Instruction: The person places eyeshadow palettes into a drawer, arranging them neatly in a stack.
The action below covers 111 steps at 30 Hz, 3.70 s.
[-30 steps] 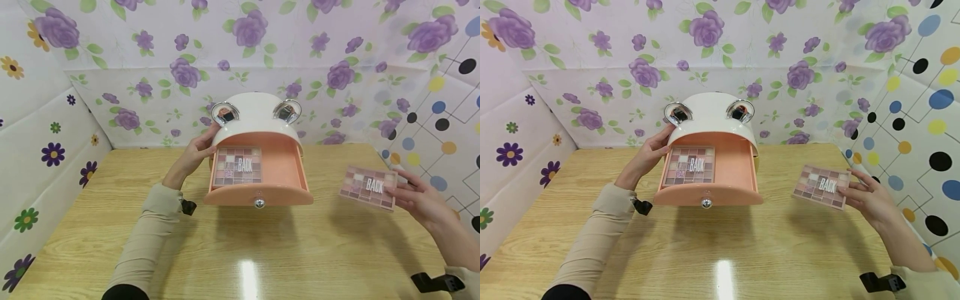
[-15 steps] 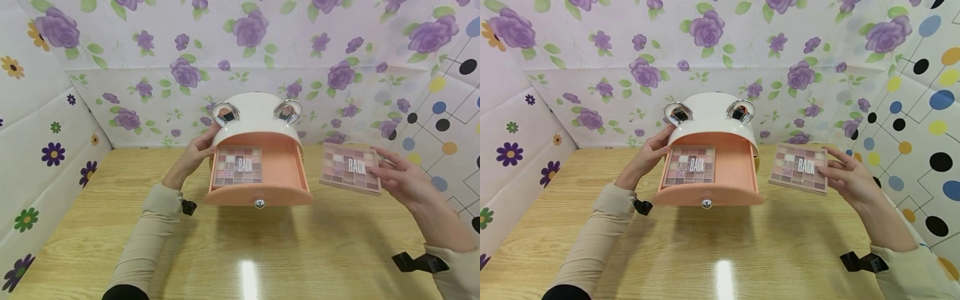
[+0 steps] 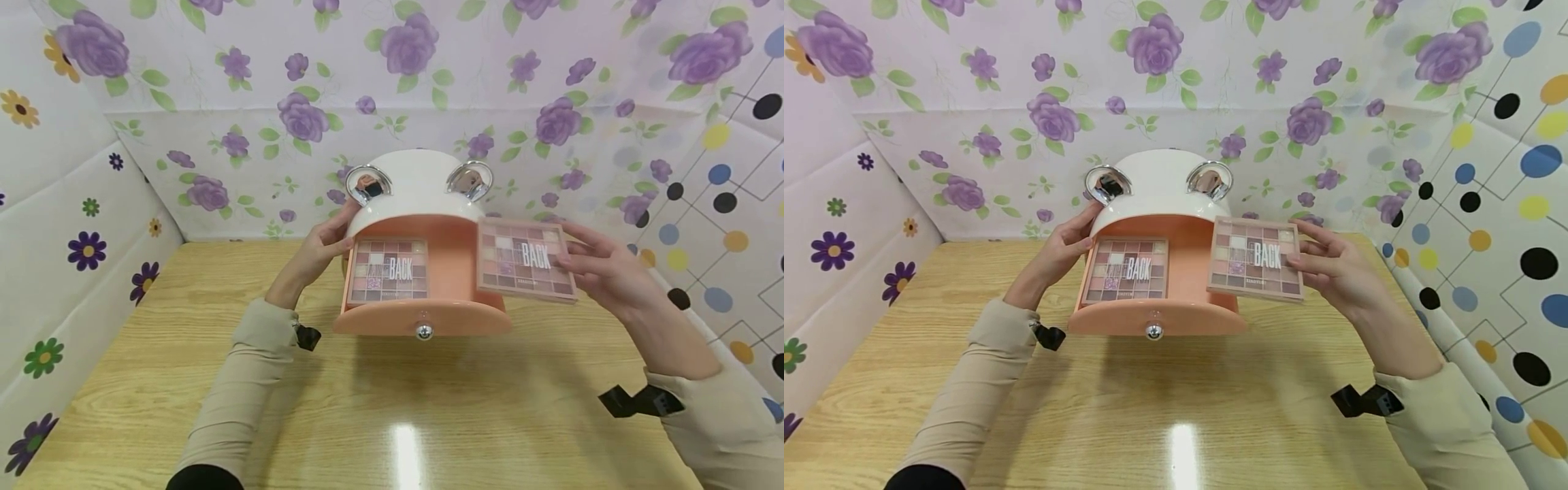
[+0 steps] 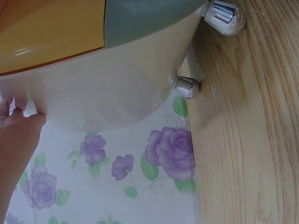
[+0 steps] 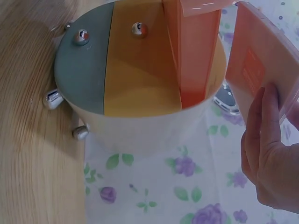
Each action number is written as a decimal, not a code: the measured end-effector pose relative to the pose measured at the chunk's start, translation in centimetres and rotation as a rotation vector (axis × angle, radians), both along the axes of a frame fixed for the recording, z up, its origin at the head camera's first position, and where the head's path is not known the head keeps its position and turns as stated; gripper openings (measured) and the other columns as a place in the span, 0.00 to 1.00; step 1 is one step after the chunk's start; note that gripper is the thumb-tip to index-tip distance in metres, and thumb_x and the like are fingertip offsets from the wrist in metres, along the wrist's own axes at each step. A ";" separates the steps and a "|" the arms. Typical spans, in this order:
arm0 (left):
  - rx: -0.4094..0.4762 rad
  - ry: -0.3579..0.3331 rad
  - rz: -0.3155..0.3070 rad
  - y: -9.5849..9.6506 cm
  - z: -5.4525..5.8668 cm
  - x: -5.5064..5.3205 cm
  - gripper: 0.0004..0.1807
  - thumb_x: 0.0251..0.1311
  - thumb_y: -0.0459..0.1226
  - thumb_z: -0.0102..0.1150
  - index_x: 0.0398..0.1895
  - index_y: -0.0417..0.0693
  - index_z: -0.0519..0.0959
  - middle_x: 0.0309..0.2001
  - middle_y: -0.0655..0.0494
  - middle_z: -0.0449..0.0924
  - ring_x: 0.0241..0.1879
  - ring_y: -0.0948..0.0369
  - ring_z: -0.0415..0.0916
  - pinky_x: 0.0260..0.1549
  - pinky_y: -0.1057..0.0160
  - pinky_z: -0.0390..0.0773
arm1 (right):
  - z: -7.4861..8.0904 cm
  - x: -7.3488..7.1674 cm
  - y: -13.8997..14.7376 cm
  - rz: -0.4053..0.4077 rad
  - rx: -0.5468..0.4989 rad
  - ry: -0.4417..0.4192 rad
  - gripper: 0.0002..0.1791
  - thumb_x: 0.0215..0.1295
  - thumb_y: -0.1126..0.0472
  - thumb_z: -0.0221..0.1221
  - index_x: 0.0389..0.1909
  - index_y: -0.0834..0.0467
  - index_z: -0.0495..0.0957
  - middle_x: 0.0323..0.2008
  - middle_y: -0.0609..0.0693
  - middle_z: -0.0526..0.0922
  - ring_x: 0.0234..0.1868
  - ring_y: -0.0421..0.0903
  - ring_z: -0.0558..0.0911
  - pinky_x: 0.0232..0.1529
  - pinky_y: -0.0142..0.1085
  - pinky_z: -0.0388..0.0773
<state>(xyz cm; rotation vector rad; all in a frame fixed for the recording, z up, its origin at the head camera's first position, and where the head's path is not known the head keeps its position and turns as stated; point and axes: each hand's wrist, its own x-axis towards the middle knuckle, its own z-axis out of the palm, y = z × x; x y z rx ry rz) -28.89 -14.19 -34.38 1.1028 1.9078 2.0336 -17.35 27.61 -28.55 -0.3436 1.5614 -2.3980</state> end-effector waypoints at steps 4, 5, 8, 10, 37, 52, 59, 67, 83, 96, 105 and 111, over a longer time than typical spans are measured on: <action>0.009 -0.004 0.007 0.0 0.0 0.0 0.51 0.50 0.52 0.61 0.69 0.38 0.46 0.72 0.51 0.35 0.70 0.60 0.36 0.65 0.62 0.45 | 0.3 -0.1 -0.8 0.008 0.034 0.000 0.26 0.62 0.78 0.48 0.57 0.52 0.70 0.45 0.55 0.77 0.44 0.46 0.79 0.42 0.35 0.77; 0.013 -0.005 0.007 0.0 0.0 0.0 0.50 0.50 0.52 0.61 0.69 0.38 0.47 0.72 0.51 0.35 0.70 0.60 0.35 0.65 0.62 0.45 | 0.4 -0.2 -1.0 0.009 0.051 0.000 0.27 0.62 0.78 0.48 0.58 0.53 0.69 0.45 0.55 0.77 0.44 0.47 0.79 0.42 0.35 0.77; 0.023 -0.006 0.011 0.1 0.0 -0.1 0.50 0.50 0.51 0.61 0.69 0.37 0.47 0.72 0.50 0.36 0.70 0.61 0.35 0.65 0.63 0.44 | 0.7 -0.2 -1.8 -0.002 0.095 -0.001 0.29 0.61 0.77 0.50 0.63 0.58 0.61 0.45 0.54 0.77 0.43 0.46 0.80 0.42 0.35 0.78; 0.027 -0.006 0.011 0.1 0.0 -0.1 0.50 0.50 0.51 0.61 0.68 0.37 0.47 0.72 0.50 0.36 0.70 0.61 0.36 0.65 0.63 0.44 | 0.9 -0.3 -2.5 -0.030 0.124 -0.013 0.32 0.60 0.77 0.52 0.65 0.61 0.57 0.44 0.54 0.78 0.42 0.46 0.80 0.41 0.35 0.78; 0.016 -0.003 0.014 0.1 0.0 0.0 0.50 0.50 0.52 0.61 0.68 0.37 0.48 0.72 0.49 0.35 0.70 0.61 0.35 0.65 0.63 0.43 | 1.2 -2.0 -11.9 0.015 0.461 -0.022 0.36 0.57 0.72 0.58 0.66 0.62 0.55 0.50 0.62 0.72 0.42 0.46 0.79 0.43 0.37 0.77; 0.020 0.001 -0.021 -0.2 -0.2 -0.3 0.45 0.55 0.46 0.58 0.69 0.38 0.47 0.72 0.53 0.34 0.70 0.62 0.34 0.65 0.63 0.44 | 1.2 -2.6 -15.0 -0.034 0.567 0.021 0.37 0.48 0.72 0.65 0.61 0.62 0.63 0.41 0.59 0.73 0.37 0.49 0.79 0.36 0.41 0.79; 0.004 0.003 -0.015 -0.3 -0.4 -0.3 0.43 0.57 0.45 0.56 0.69 0.39 0.47 0.72 0.54 0.35 0.70 0.62 0.35 0.64 0.63 0.46 | 1.3 -2.9 -15.6 -0.022 0.620 0.018 0.32 0.50 0.72 0.64 0.58 0.59 0.66 0.38 0.59 0.73 0.31 0.52 0.80 0.31 0.48 0.79; -0.018 -0.011 -0.007 -0.3 -0.3 -0.3 0.45 0.55 0.47 0.57 0.69 0.40 0.47 0.72 0.54 0.34 0.70 0.62 0.34 0.65 0.62 0.46 | 1.2 -3.5 -15.5 -0.051 0.836 0.129 0.30 0.50 0.65 0.67 0.56 0.59 0.69 0.39 0.56 0.74 0.39 0.48 0.76 0.33 0.36 0.78; -0.028 -0.002 -0.003 -0.2 -0.2 -0.2 0.49 0.52 0.51 0.59 0.70 0.40 0.46 0.72 0.54 0.35 0.70 0.62 0.35 0.64 0.63 0.48 | 1.6 -0.9 -13.4 -0.188 0.871 0.420 0.28 0.54 0.59 0.65 0.56 0.59 0.71 0.31 0.53 0.75 0.33 0.45 0.75 0.33 0.34 0.72; -0.019 -0.022 0.008 -0.3 0.0 0.1 0.50 0.51 0.52 0.60 0.69 0.39 0.46 0.72 0.52 0.34 0.70 0.61 0.35 0.62 0.67 0.52 | 0.4 4.6 -12.1 -0.332 0.633 0.871 0.14 0.45 0.72 0.67 0.36 0.63 0.81 0.16 0.44 0.77 0.15 0.36 0.69 0.14 0.26 0.65; -0.015 -0.019 0.002 -0.1 0.1 0.1 0.50 0.51 0.52 0.60 0.69 0.38 0.46 0.72 0.52 0.34 0.70 0.60 0.35 0.62 0.67 0.53 | -2.8 5.9 -13.7 -0.091 0.602 1.096 0.15 0.53 0.58 0.65 0.40 0.62 0.82 0.22 0.46 0.83 0.17 0.31 0.73 0.16 0.20 0.68; -0.013 -0.013 0.000 -0.2 -0.1 0.0 0.49 0.52 0.50 0.59 0.69 0.39 0.46 0.72 0.52 0.34 0.70 0.60 0.35 0.63 0.65 0.50 | -4.5 5.4 -14.9 -0.112 0.625 1.142 0.13 0.53 0.63 0.65 0.40 0.64 0.82 0.27 0.50 0.83 0.18 0.32 0.75 0.20 0.20 0.71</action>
